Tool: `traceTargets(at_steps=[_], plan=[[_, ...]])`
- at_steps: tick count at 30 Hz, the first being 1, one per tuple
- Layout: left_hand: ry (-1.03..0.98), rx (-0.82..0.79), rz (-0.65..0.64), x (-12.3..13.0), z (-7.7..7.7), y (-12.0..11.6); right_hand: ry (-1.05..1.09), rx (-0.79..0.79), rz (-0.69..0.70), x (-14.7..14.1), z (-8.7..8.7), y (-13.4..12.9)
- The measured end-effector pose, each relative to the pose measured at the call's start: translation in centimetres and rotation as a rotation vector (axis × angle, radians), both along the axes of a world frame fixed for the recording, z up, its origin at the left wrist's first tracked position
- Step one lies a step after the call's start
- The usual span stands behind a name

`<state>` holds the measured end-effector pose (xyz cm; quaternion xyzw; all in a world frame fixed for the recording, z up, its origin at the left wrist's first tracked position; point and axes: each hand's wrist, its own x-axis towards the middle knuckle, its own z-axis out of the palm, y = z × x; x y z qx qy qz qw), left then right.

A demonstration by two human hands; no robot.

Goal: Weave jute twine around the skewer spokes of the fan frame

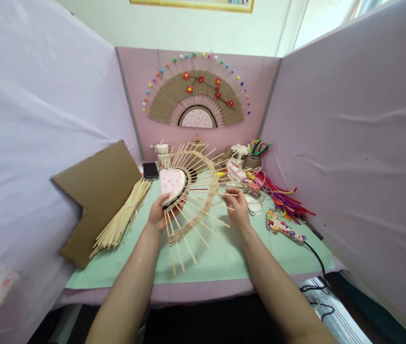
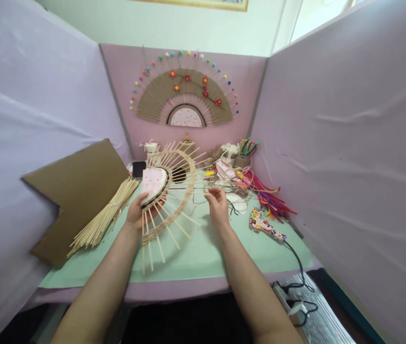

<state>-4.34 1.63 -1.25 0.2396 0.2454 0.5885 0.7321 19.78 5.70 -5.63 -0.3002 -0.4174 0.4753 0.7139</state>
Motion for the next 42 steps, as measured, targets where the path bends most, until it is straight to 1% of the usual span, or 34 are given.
traceTargets(at_steps=[1, 2, 3, 4, 6, 7, 10, 12, 15, 18, 21, 24, 27, 29, 32, 35, 37, 39, 42], plan=[[0.007, 0.001, -0.014, 0.0, 0.1, -0.1, -0.036, 0.045, -0.088, 0.1, -0.1, 0.2], [0.018, -0.006, -0.025, 0.1, 0.2, -0.2, -0.076, 0.084, -0.136, 0.1, -0.1, 0.3], [0.033, -0.018, -0.033, 0.2, 0.3, -0.3, -0.114, 0.116, -0.148, 0.1, -0.1, 0.2], [0.051, -0.032, -0.040, 0.3, 0.3, -0.4, -0.145, 0.136, -0.132, 0.1, -0.1, 0.2], [0.088, -0.059, -0.050, 0.3, 0.2, -0.7, -0.183, 0.134, -0.050, 0.1, 0.0, 0.0], [0.109, -0.074, -0.059, 0.1, 0.1, -0.8, -0.188, 0.109, 0.007, 0.0, 0.0, -0.1], [0.175, -0.131, -0.076, -1.5, -0.8, -1.4, -0.192, -0.043, 0.196, -0.1, -0.1, -0.4], [0.218, -0.183, -0.058, -3.0, -1.4, -1.9, -0.210, -0.117, 0.287, 0.0, -0.1, -0.6], [0.264, -0.245, 0.009, -4.8, -1.9, -2.9, -0.244, -0.146, 0.392, 0.3, 0.4, -1.1], [0.275, -0.274, 0.064, -5.6, -1.7, -3.7, -0.286, -0.195, 0.554, 0.9, 1.1, -1.7], [0.294, -0.308, 0.090, -5.6, -1.4, -4.1, -0.274, -0.280, 0.708, 1.5, 1.7, -2.0], [0.307, -0.312, 0.125, -5.4, -1.3, -4.2, -0.174, -0.324, 0.777, 2.2, 2.0, -1.9], [0.298, -0.327, 0.152, -5.5, -1.2, -4.2, -0.105, -0.329, 0.765, 2.7, 2.1, -1.7], [0.287, -0.332, 0.162, -5.5, -1.3, -4.2, -0.096, -0.320, 0.714, 2.8, 2.2, -1.5], [0.274, -0.321, 0.166, -5.7, -1.3, -4.2, -0.096, -0.271, 0.546, 2.7, 1.9, -1.2], [0.292, -0.340, 0.158, -5.7, -1.2, -4.1, -0.120, -0.161, 0.338, 2.3, 1.3, -0.7], [0.304, -0.355, 0.162, -5.7, -1.1, -4.1, -0.161, -0.104, 0.244, 2.2, 1.0, -0.3], [0.306, -0.353, 0.159, -5.7, -1.1, -4.2, -0.180, -0.088, 0.208, 2.1, 0.7, -0.1], [0.313, -0.345, 0.115, -5.9, -1.3, -4.2, -0.162, -0.117, 0.238, 2.2, 0.5, 0.1]])
